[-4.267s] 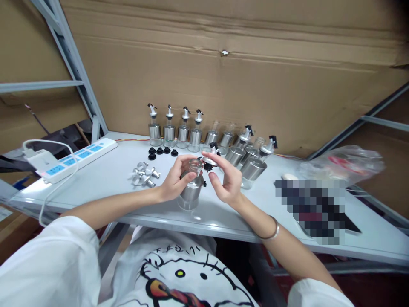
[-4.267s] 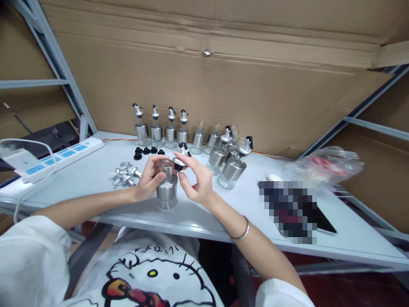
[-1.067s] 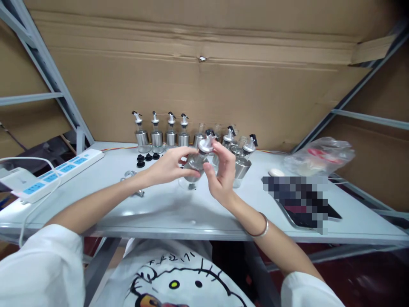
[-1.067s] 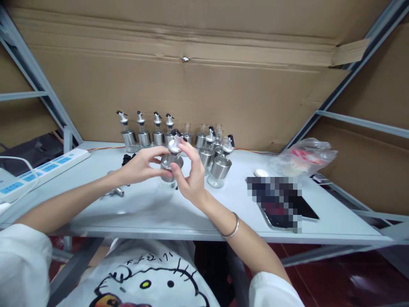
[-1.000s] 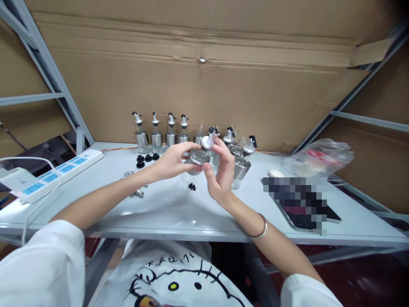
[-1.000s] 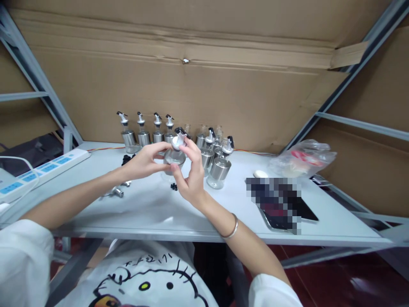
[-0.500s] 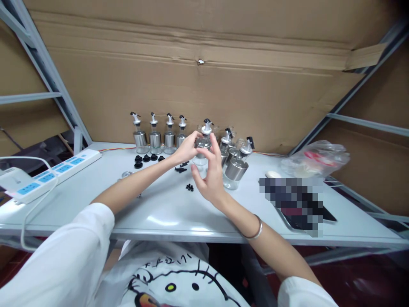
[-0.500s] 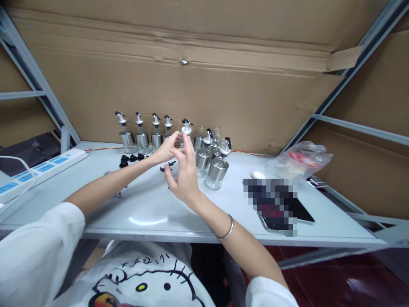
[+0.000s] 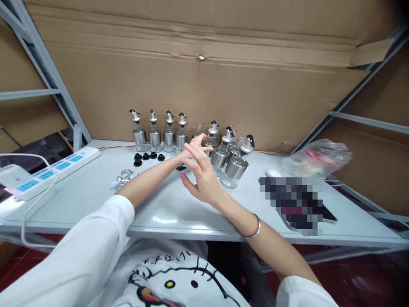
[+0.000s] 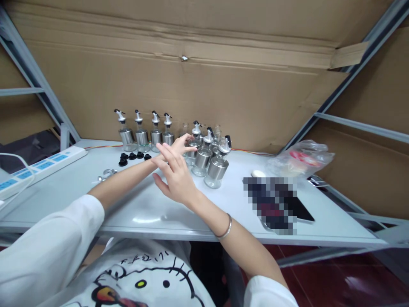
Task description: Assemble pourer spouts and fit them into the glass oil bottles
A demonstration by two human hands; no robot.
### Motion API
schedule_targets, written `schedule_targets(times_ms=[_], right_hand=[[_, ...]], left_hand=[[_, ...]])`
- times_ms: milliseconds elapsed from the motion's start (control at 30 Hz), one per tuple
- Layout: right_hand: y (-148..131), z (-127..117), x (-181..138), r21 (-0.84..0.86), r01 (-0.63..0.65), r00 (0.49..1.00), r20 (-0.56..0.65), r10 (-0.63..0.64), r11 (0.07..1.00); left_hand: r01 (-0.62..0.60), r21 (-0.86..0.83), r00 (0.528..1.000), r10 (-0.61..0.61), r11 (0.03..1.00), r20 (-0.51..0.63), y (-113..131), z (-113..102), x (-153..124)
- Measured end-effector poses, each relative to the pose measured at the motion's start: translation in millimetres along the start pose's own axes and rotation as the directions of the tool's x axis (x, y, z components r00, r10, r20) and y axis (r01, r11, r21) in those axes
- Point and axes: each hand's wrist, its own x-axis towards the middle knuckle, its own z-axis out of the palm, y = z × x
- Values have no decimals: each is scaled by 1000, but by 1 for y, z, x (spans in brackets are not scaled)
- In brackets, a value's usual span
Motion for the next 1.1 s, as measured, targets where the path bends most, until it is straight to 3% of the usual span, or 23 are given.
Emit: schedule_targets(times_ms=[167, 400, 567, 667, 767, 900, 1000, 1100], right_hand=[[-1, 0, 1, 12, 37, 999, -19, -37, 999], [1, 2, 0, 36, 17, 999, 50, -19, 999], [1, 1, 0, 35, 51, 998, 34, -53, 998], [3, 1, 0, 50, 46, 997, 55, -48, 998], [6, 2, -2, 35, 49, 981, 185, -54, 998], [4, 6, -6, 68, 13, 863, 503, -46, 998], [-1, 8, -9, 171, -91, 769, 638, -40, 981], [-5, 8, -11, 231, -194, 710, 703, -26, 953]], left_hand=[[41, -22, 999, -41, 999, 3, -3, 7, 7], [42, -81, 998, -38, 996, 43, -10, 16, 17], [31, -104, 999, -27, 994, 41, 0, 9, 3], [50, -115, 998, -45, 992, 47, 14, -8, -23], [37, -110, 998, -31, 993, 55, 29, -35, -56], [-55, -2, 990, 55, 998, 126, 45, -82, -101], [-45, 149, 999, 47, 988, -7, 45, -117, -125], [75, 80, 994, -68, 994, -86, 32, -145, -140]])
